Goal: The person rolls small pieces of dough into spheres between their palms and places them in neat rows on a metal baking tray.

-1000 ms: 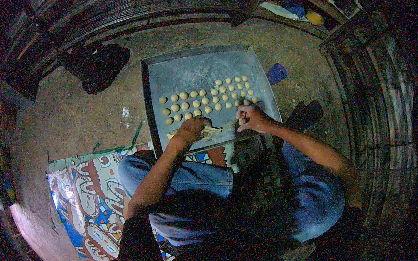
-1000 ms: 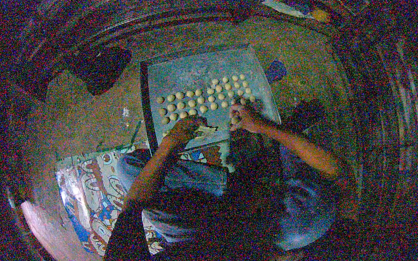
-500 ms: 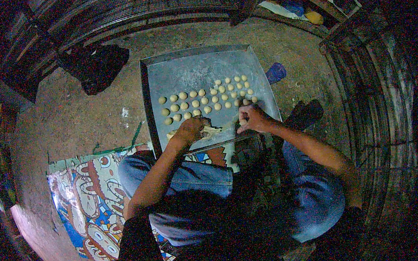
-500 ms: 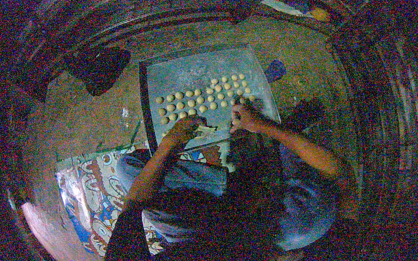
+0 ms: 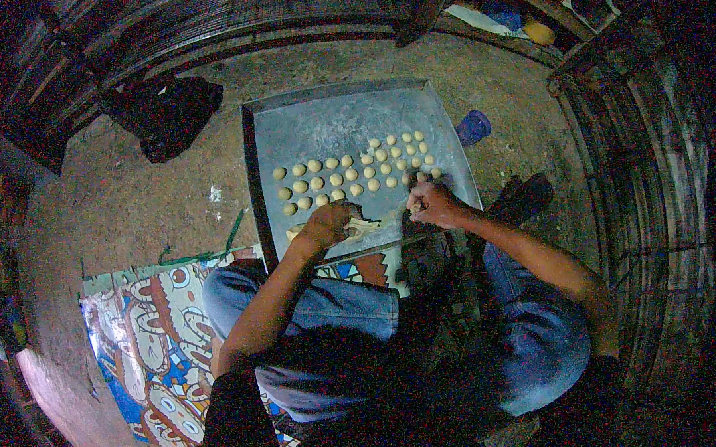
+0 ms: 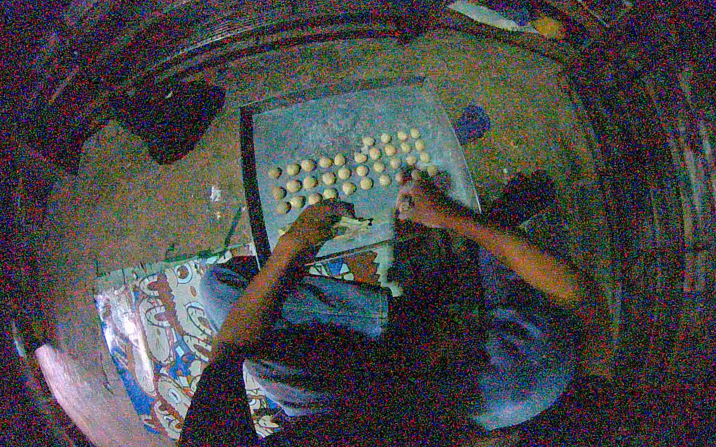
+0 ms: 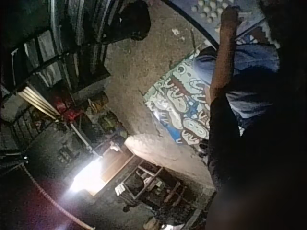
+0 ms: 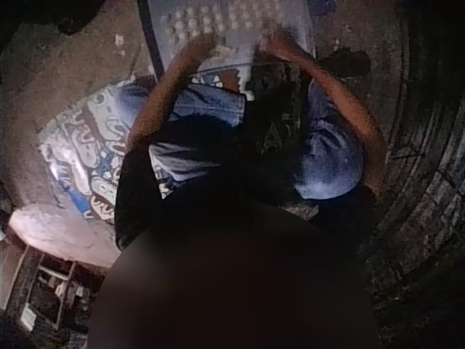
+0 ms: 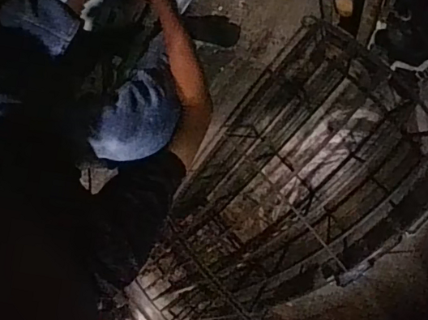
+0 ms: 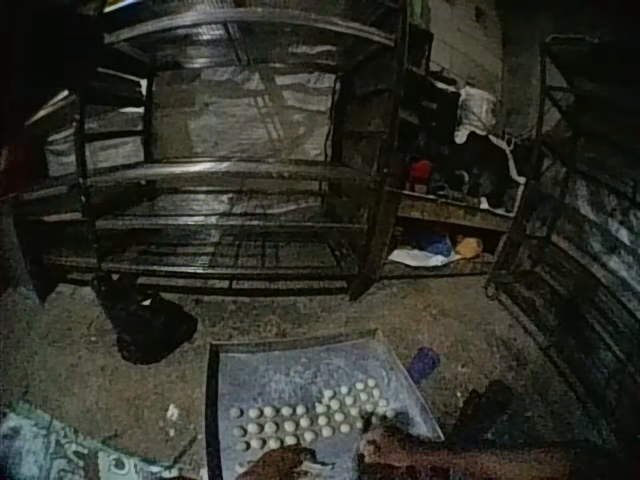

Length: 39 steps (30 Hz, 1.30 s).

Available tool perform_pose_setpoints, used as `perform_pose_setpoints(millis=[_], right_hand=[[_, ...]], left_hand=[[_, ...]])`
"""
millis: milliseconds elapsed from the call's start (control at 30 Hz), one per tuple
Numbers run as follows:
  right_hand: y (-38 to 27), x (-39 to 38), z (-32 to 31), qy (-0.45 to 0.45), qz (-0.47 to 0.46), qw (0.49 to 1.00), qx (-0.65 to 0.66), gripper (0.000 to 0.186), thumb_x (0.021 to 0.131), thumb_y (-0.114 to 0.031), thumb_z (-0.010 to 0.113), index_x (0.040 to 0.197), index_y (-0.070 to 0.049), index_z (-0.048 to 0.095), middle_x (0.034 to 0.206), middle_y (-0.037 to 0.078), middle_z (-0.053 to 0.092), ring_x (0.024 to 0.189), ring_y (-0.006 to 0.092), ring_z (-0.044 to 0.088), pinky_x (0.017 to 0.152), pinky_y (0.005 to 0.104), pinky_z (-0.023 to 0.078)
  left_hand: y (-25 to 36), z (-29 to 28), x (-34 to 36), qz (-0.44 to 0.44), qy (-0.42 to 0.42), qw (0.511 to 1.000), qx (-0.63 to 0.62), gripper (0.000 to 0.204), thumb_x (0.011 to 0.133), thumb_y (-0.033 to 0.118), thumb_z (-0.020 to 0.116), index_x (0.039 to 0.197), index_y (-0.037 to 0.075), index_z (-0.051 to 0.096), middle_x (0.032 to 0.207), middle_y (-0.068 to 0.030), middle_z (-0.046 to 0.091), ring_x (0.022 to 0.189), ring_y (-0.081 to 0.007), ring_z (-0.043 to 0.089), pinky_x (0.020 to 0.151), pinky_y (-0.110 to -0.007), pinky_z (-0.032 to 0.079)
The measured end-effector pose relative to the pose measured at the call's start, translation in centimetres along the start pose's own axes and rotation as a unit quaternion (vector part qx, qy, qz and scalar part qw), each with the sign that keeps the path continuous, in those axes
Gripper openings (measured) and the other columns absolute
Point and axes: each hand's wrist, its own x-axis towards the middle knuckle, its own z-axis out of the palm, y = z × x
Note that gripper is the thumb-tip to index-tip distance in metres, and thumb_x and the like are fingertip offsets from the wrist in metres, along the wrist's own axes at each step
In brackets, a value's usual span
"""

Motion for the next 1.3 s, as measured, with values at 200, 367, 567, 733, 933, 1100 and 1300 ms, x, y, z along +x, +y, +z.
perform_pose_setpoints(millis=[200,367,567,733,933,1100,1300], right_hand=[[-5.5,1.2,-2.6,-0.112,0.303,0.918,0.229,0.024,0.078,-0.013,0.078,0.090,-0.004,0.059,0.071,0.006,0.057,0.072,0.0183,0.063,0.064,0.0343,0.050],[-2.7,0.5,-1.8,-0.097,0.060,0.990,0.083,0.026,0.072,-0.012,0.081,0.085,-0.004,0.059,0.071,0.005,0.058,0.072,0.0165,0.062,0.065,0.0358,0.050],[-1.1,0.0,-0.9,-0.052,0.032,0.995,0.072,0.031,0.068,-0.013,0.084,0.084,-0.004,0.059,0.074,0.005,0.062,0.070,0.0148,0.061,0.062,0.0346,0.049],[-5.1,1.4,-2.2,-0.113,0.189,0.964,0.152,0.024,0.078,-0.019,0.077,0.085,-0.003,0.060,0.074,0.005,0.062,0.060,0.0154,0.059,0.056,0.0312,0.050],[-3.0,0.2,-1.0,-0.074,0.138,0.977,0.144,0.018,0.078,-0.016,0.073,0.087,-0.004,0.062,0.079,0.008,0.061,0.073,0.0204,0.062,0.066,0.0358,0.050],[-2.1,0.5,-1.0,-0.079,0.029,0.996,0.037,0.019,0.071,-0.010,0.072,0.087,-0.004,0.063,0.084,0.010,0.059,0.086,0.0256,0.060,0.074,0.0394,0.048],[-1.9,-0.1,-0.4,-0.031,0.015,0.997,0.064,0.019,0.072,-0.008,0.074,0.086,-0.004,0.062,0.079,0.007,0.058,0.078,0.0213,0.059,0.071,0.0370,0.048]], left_hand=[[0.0,-0.3,-0.4,0.017,0.016,1.000,0.019,0.030,0.071,0.009,0.073,0.100,0.012,0.065,0.095,-0.0137,0.068,0.090,-0.0357,0.066,0.077,-0.046,0.053],[0.6,-0.3,-0.3,0.020,0.025,0.999,0.009,0.030,0.072,0.009,0.072,0.101,0.011,0.065,0.096,-0.0138,0.068,0.091,-0.0355,0.066,0.079,-0.046,0.053],[-0.6,0.6,0.1,-0.039,-0.015,0.999,-0.022,0.036,0.069,0.008,0.075,0.104,0.012,0.065,0.097,-0.0140,0.067,0.095,-0.0345,0.066,0.079,-0.045,0.053],[-0.8,0.1,-0.3,-0.007,-0.034,0.998,0.050,0.038,0.068,0.007,0.076,0.104,0.013,0.065,0.099,-0.0126,0.065,0.096,-0.0342,0.065,0.079,-0.045,0.053],[2.4,-1.5,0.8,0.043,-0.024,0.999,0.007,0.031,0.074,0.006,0.072,0.104,0.013,0.066,0.103,-0.0108,0.066,0.097,-0.0331,0.065,0.080,-0.044,0.054],[2.2,-1.2,0.7,0.041,-0.014,0.999,0.002,0.023,0.082,0.007,0.065,0.105,0.011,0.066,0.105,-0.0119,0.066,0.096,-0.0338,0.065,0.080,-0.043,0.054],[1.1,-0.4,1.2,0.069,0.000,0.997,-0.016,0.024,0.081,0.014,0.065,0.105,0.008,0.065,0.104,-0.0151,0.067,0.092,-0.0365,0.065,0.079,-0.045,0.053]])
